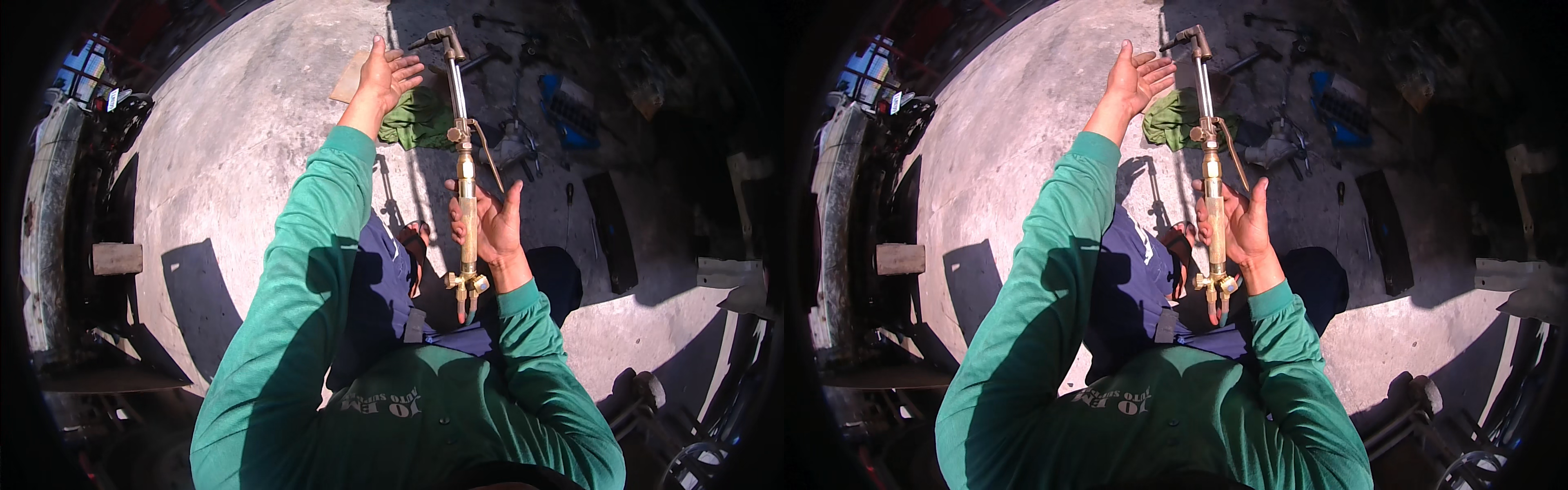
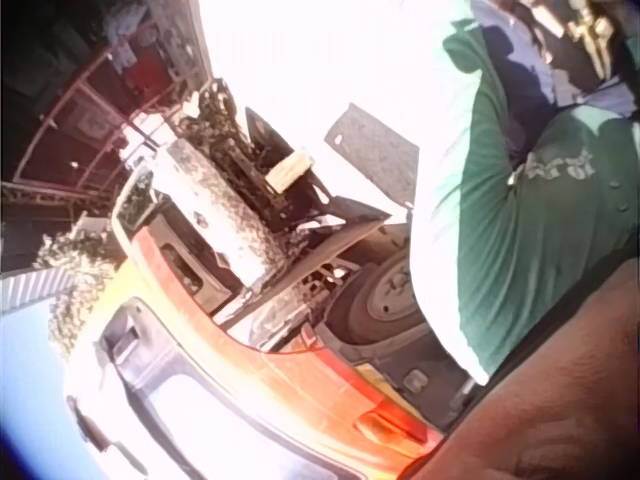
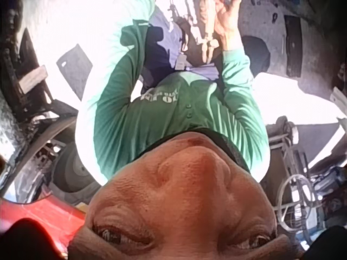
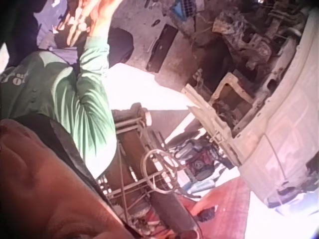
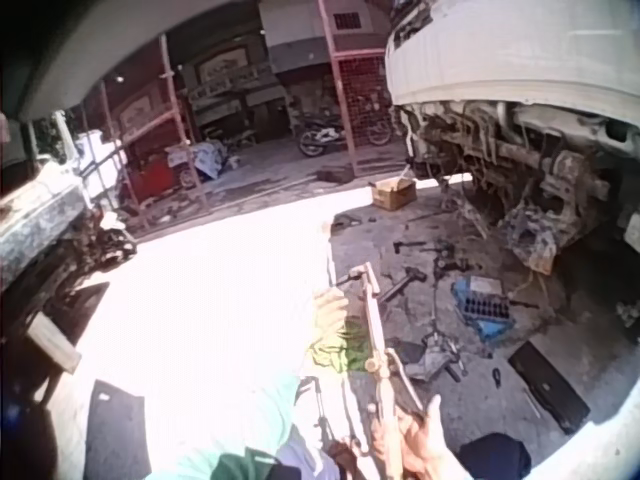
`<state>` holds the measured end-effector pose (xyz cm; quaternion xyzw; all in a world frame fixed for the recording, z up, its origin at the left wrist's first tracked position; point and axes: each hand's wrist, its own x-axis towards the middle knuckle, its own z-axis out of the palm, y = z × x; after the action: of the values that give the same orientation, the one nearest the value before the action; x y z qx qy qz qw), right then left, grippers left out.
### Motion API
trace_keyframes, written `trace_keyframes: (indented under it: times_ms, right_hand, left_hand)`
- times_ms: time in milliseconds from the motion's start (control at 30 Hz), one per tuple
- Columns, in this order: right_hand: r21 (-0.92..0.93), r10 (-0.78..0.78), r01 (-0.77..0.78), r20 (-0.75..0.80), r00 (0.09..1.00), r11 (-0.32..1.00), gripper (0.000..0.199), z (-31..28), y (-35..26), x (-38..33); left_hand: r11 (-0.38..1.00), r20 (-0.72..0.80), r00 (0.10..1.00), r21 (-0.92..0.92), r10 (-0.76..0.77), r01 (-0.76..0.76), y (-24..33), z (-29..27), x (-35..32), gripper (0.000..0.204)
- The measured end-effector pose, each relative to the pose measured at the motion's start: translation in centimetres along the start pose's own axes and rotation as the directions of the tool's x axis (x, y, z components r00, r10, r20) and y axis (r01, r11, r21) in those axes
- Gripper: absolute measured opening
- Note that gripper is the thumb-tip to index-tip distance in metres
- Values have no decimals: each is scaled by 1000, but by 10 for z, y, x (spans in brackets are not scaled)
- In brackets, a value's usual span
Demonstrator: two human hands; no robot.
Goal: The person assembles a welding torch by attaching a metal nozzle to a brass body, tightening it with a wrench, and connecting hoses. They briefly walk to a gas cylinder to adjust a valve before returning to continue assembling the torch.
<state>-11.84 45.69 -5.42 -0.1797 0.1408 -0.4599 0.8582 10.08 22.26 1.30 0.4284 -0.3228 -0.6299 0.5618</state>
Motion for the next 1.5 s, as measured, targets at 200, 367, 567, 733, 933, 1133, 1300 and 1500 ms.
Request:
trace_keyframes:
  times_ms: [200,367,567,733,933,1133,1300,1500]
  right_hand:
    - [24,79,-79,-9,997,997,101,7,10,-4]
    - [-15,120,-120,-16,993,993,83,5,11,-5]
    - [66,110,-115,80,991,991,87,22,15,-6]
    - [-57,123,-120,51,991,991,100,8,16,-6]
    - [46,119,-125,103,988,991,97,16,13,-9]
    - [99,114,-132,172,979,986,94,15,13,-12]
    - [5,151,-152,105,983,988,91,16,15,-13]
    - [38,163,-169,134,977,985,84,11,21,-13]
  left_hand:
    - [996,-195,978,-50,68,-80,1,-43,36,79]
    - [995,-271,961,-55,60,-78,-3,-59,53,77]
    - [995,-279,959,-68,49,-71,-5,-67,55,79]
    - [974,-226,973,-206,51,-99,2,-59,43,84]
    - [958,-144,987,-264,77,-113,11,-68,35,88]
    - [939,-109,989,-317,100,-130,14,-64,33,91]
    - [922,-36,989,-360,142,-145,20,-72,33,98]
    - [922,-32,991,-364,130,-133,28,-56,22,106]
